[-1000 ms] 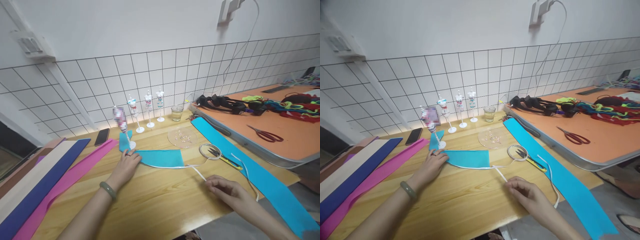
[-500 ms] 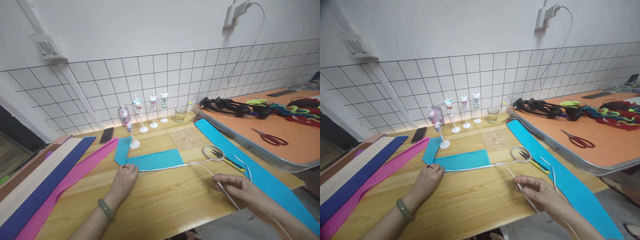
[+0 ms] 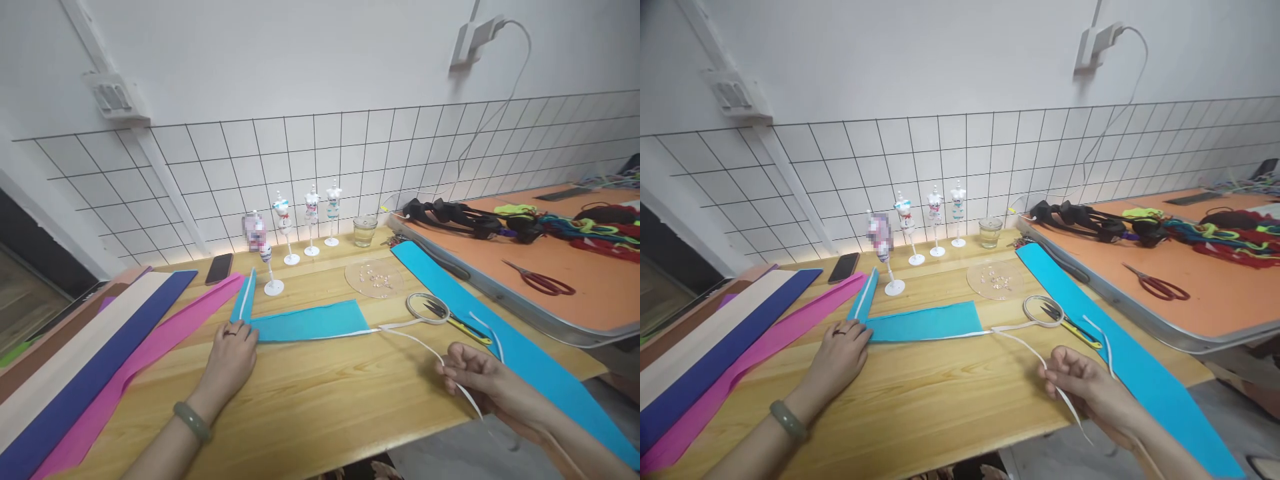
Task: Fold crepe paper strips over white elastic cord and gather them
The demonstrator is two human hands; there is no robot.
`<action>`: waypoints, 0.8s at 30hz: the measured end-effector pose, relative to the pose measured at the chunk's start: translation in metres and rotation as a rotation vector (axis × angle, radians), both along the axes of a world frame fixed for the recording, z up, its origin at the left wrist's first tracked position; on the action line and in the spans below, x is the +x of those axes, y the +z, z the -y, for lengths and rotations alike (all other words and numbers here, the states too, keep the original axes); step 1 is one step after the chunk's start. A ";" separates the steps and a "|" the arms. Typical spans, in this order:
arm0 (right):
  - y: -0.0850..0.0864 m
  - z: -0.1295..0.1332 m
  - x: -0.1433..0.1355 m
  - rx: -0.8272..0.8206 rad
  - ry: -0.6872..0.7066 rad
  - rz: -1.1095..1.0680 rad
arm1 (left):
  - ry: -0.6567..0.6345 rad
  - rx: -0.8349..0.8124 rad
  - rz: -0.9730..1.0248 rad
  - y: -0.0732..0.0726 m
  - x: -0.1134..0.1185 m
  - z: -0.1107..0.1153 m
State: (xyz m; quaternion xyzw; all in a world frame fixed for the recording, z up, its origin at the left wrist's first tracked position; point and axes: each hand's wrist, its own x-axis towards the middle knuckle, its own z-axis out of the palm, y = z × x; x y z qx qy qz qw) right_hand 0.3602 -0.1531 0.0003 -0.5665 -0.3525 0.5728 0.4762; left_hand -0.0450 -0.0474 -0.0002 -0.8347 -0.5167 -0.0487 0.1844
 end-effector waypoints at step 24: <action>-0.003 -0.001 0.005 -0.069 0.033 -0.060 | 0.050 -0.031 -0.164 -0.001 -0.038 0.019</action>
